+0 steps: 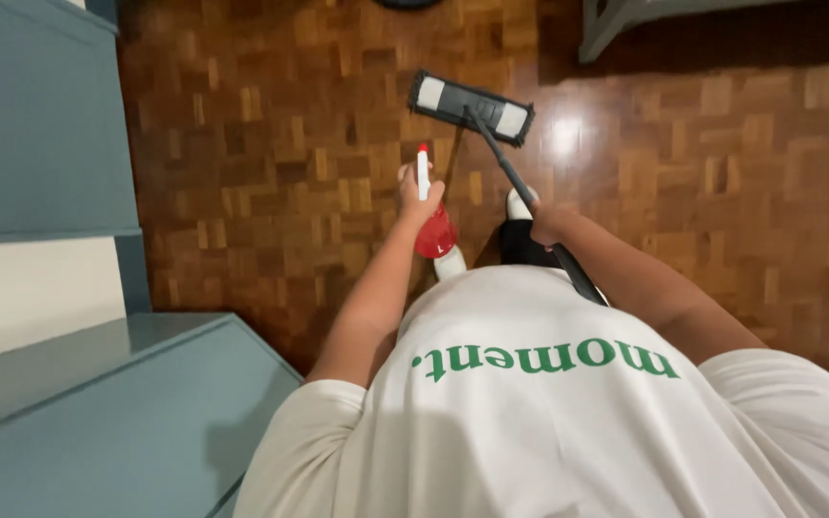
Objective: Mopping a wooden floor using a spray bottle and a flat mop.
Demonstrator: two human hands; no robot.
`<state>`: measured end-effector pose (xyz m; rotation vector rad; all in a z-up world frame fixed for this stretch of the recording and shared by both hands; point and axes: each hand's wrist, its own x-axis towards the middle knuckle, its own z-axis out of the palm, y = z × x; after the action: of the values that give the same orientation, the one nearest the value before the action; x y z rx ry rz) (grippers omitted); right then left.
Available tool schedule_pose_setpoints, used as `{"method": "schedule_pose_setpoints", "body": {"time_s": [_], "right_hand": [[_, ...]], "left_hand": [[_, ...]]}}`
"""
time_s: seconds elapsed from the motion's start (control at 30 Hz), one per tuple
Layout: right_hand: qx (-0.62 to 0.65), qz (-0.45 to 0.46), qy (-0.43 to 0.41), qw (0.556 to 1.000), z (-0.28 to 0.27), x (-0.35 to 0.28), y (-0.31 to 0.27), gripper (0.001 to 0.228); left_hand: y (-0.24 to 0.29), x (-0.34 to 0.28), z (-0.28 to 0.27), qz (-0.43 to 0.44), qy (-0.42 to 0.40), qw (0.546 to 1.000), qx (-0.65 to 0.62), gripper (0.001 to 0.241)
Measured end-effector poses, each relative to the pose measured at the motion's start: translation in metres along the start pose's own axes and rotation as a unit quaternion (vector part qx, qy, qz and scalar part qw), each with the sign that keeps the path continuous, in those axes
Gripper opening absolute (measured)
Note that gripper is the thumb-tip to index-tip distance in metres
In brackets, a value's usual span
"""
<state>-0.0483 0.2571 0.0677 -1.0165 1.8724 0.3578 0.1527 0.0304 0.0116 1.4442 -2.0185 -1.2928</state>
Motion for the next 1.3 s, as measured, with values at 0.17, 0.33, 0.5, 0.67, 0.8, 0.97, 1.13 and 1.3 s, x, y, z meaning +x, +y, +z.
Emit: {"method": "schedule_pose_setpoints", "body": {"time_s": [0.17, 0.33, 0.5, 0.67, 0.8, 0.97, 1.13, 1.3], "right_hand": [[0.085, 0.017, 0.000, 0.996, 0.046, -0.024, -0.045, 0.106], [0.064, 0.017, -0.008, 0.998, 0.082, -0.047, -0.073, 0.108], [0.165, 0.011, -0.003, 0.986, 0.091, -0.066, -0.096, 0.089], [0.174, 0.020, -0.012, 0.984, 0.099, -0.050, -0.098, 0.086], [0.166, 0.031, -0.013, 0.986, 0.097, -0.051, -0.100, 0.084], [0.167, 0.039, -0.017, 0.985, 0.091, -0.045, -0.097, 0.083], [0.174, 0.044, -0.015, 0.984, 0.092, -0.017, -0.087, 0.084], [0.119, 0.054, -0.036, 0.991, 0.069, -0.023, -0.093, 0.085]], "left_hand": [[-0.028, -0.047, -0.029, 0.011, -0.064, 0.998, 0.021, 0.040], [-0.049, -0.076, -0.050, 0.009, -0.067, 0.997, 0.042, 0.033], [-0.034, -0.099, -0.075, 0.006, -0.088, 0.996, 0.005, 0.025], [-0.042, -0.090, -0.073, -0.008, -0.069, 0.996, 0.063, 0.021], [-0.011, -0.107, -0.092, -0.066, -0.087, 0.989, 0.098, 0.020], [-0.018, -0.104, -0.095, -0.085, -0.079, 0.985, 0.127, 0.023], [-0.017, -0.095, -0.094, -0.114, -0.091, 0.975, 0.166, 0.029], [-0.016, -0.102, -0.101, -0.085, -0.130, 0.977, 0.145, 0.028]]}}
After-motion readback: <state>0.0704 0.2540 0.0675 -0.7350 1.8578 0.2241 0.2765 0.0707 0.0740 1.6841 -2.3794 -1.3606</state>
